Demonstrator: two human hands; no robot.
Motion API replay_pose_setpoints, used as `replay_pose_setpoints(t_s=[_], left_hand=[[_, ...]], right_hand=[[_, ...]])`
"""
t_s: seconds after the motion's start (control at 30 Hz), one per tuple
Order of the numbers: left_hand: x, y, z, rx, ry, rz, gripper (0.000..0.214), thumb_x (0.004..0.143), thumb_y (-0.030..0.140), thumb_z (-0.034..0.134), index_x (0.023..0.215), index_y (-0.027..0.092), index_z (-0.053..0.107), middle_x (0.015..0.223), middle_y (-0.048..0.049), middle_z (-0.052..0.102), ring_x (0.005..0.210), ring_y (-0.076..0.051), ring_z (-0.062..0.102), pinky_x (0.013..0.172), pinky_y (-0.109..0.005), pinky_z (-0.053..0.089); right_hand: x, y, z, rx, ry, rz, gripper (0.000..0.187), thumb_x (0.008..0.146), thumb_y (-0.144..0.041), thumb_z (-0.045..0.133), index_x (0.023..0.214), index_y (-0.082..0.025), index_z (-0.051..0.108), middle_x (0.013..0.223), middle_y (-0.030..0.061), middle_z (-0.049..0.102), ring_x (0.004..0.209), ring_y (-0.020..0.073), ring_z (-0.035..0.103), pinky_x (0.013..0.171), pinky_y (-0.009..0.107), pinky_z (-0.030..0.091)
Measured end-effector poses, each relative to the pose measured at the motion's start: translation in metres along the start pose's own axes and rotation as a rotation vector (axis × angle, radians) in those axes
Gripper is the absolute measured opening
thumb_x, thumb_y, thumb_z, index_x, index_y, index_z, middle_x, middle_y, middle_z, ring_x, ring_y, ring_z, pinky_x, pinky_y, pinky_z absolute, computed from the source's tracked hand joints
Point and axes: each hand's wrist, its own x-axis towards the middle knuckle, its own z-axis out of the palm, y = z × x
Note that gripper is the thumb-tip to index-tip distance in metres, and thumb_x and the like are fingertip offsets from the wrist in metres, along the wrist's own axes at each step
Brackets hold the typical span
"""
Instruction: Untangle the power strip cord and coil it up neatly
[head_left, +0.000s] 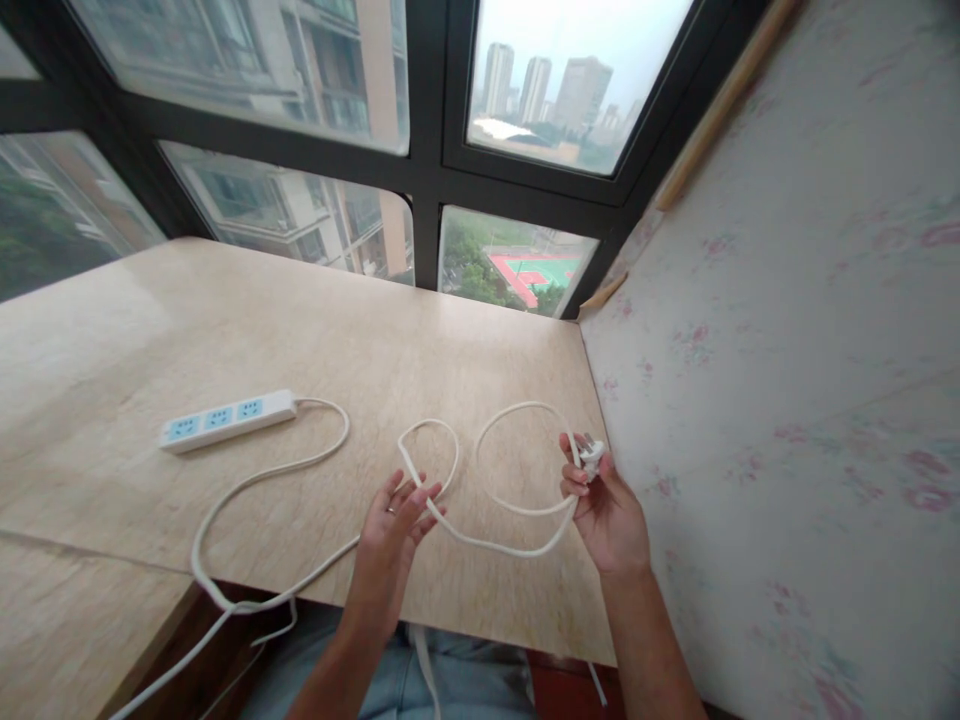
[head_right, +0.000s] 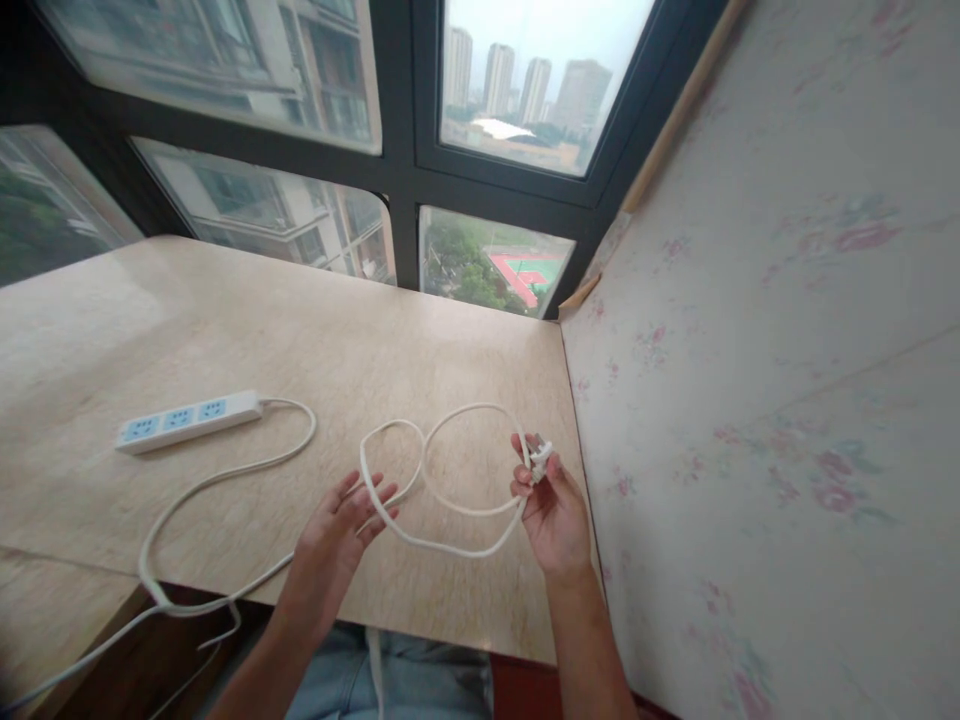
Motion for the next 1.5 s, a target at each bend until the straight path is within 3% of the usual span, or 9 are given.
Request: replay_pose_setpoints(t_s=[0.27,0.47,0.67,0.8,0.9,1.03,1.13,1.27,1.5], left_hand=[[0.035,-0.017,0.004,0.15,-0.201,-0.009,0.05,0.059,0.01,0.074,0.108,0.014,0.063,0.121,-0.0158,0.063,0.108,-0.028,0.063,0.087,-0.038,0.053],[0.035,-0.016,-0.003,0.225,-0.351,-0.138,0.049,0.064,0.017,0.074,0.112,0.015,0.065,0.119,-0.016,0.064,0.095,-0.027,0.068,0.077,-0.036,0.055],[0.033,-0.014,-0.013,0.313,-0.389,-0.284,0.049,0.061,0.013,0.069,0.11,0.017,0.067,0.118,-0.0146,0.065,0.073,-0.023,0.07,0.053,-0.026,0.051],[0.036,-0.013,-0.015,0.275,-0.469,-0.305,0.041,0.072,0.035,0.064,0.106,0.014,0.069,0.105,-0.0173,0.069,0.071,-0.024,0.069,0.051,-0.025,0.048],[0.036,-0.011,-0.012,0.382,-0.465,-0.202,0.054,0.078,0.057,0.057,0.103,0.01,0.068,0.094,-0.0173,0.07,0.061,-0.02,0.067,0.046,-0.023,0.042],[0.04,-0.012,-0.012,0.541,-0.429,-0.076,0.051,0.075,0.06,0.062,0.091,0.012,0.065,0.079,-0.0085,0.068,0.042,-0.008,0.053,0.041,-0.019,0.032],[0.048,-0.015,-0.017,0.423,-0.394,-0.189,0.054,0.076,0.065,0.057,0.088,0.012,0.062,0.07,-0.0034,0.063,0.037,-0.007,0.047,0.039,-0.02,0.03],[0.059,-0.016,-0.023,0.142,-0.457,-0.419,0.058,0.083,0.065,0.043,0.09,0.011,0.062,0.07,-0.0047,0.061,0.042,-0.012,0.052,0.044,-0.025,0.042],[0.063,-0.016,-0.017,0.151,-0.391,-0.418,0.056,0.089,0.062,0.037,0.085,0.012,0.062,0.06,-0.0031,0.057,0.037,-0.012,0.048,0.037,-0.024,0.038]], right_hand=[[-0.003,-0.015,-0.008,-0.103,-0.13,0.329,0.032,0.076,-0.036,0.07,0.1,-0.014,0.07,0.108,0.0142,0.068,0.054,0.0068,0.047,0.041,0.017,0.037],[0.011,-0.009,-0.003,-0.255,-0.417,0.55,0.04,0.078,-0.038,0.07,0.104,-0.009,0.069,0.102,0.0173,0.07,0.05,0.0054,0.052,0.039,0.013,0.032],[0.04,0.009,0.026,-0.527,-0.66,0.701,0.038,0.078,-0.039,0.07,0.098,-0.007,0.07,0.09,0.0139,0.071,0.046,0.0064,0.056,0.036,0.013,0.028],[0.056,0.028,0.051,-0.658,-0.753,0.763,0.037,0.071,-0.041,0.075,0.087,-0.008,0.07,0.074,0.008,0.069,0.046,0.0085,0.057,0.036,0.015,0.03],[0.065,0.044,0.065,-0.755,-0.835,0.781,0.039,0.07,-0.045,0.075,0.082,-0.009,0.068,0.061,0.002,0.063,0.046,0.0083,0.056,0.038,0.015,0.034],[0.078,0.06,0.074,-0.922,-0.913,0.734,0.038,0.075,-0.047,0.072,0.085,-0.011,0.06,0.06,0.0008,0.063,0.045,0.0076,0.056,0.04,0.015,0.036],[0.087,0.066,0.078,-1.081,-0.951,0.642,0.034,0.078,-0.045,0.069,0.083,-0.012,0.059,0.065,0.0025,0.065,0.049,0.0078,0.058,0.043,0.015,0.038],[0.091,0.069,0.086,-1.25,-1.097,0.622,0.028,0.084,-0.04,0.062,0.088,-0.012,0.065,0.069,0.0031,0.066,0.056,0.0088,0.061,0.05,0.016,0.042],[0.086,0.078,0.1,-1.416,-1.187,0.31,0.022,0.08,-0.034,0.066,0.089,-0.014,0.071,0.067,0.0004,0.064,0.06,0.0097,0.058,0.054,0.018,0.042]])
